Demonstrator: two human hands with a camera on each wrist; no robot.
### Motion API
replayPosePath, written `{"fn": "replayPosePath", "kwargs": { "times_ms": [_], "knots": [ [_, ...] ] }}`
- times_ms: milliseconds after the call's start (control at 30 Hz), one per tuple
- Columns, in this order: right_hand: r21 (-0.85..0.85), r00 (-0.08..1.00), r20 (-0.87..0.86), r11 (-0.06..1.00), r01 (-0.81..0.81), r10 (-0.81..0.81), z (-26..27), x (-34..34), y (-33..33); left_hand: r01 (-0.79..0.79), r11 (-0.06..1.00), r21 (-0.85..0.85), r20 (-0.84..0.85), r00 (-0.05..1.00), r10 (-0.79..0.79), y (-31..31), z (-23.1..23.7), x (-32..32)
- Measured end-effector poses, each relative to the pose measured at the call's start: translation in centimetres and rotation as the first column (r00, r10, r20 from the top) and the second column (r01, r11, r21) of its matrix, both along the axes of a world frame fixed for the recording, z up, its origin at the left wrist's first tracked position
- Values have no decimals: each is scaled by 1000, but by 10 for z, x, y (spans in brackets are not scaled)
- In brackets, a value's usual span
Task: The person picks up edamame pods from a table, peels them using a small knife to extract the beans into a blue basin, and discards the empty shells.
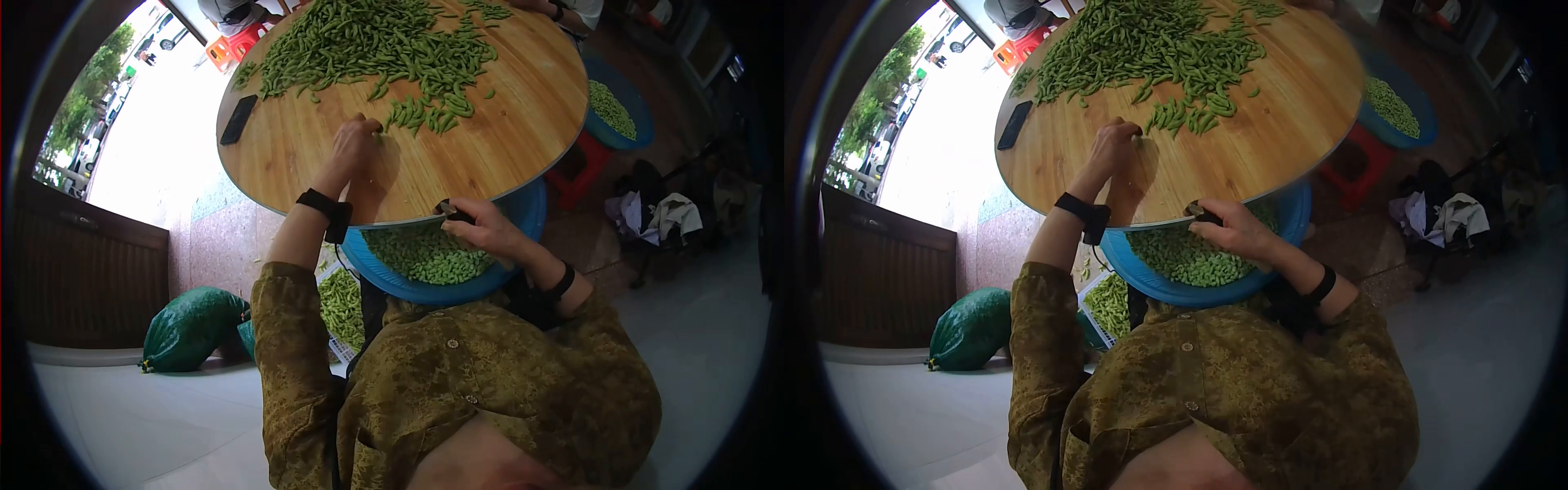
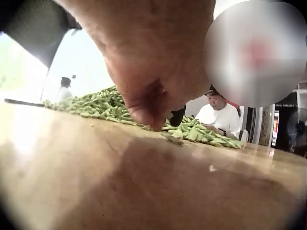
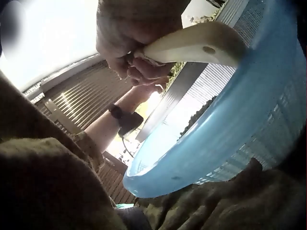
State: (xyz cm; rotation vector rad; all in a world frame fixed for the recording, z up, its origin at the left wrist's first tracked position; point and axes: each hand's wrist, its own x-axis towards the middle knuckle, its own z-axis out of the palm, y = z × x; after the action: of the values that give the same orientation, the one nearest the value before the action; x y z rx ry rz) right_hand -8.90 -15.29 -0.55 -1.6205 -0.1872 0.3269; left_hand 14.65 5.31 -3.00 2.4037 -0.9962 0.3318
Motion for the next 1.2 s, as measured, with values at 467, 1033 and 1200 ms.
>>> {"fn": "replayPosePath", "kwargs": {
  "times_ms": [467,1033,1200],
  "knots": [
    [187,999,-54,982,14,-4,-8,5,2,-279,960,-5,-140,951,275,-11,-7,1],
    [501,992,-123,863,62,0,-9,17,24,-331,778,-534,-832,367,-415,-4,30,-141],
    [565,989,-131,825,20,65,-8,13,22,-367,750,-550,-832,315,-456,-3,28,-144]
  ]
}}
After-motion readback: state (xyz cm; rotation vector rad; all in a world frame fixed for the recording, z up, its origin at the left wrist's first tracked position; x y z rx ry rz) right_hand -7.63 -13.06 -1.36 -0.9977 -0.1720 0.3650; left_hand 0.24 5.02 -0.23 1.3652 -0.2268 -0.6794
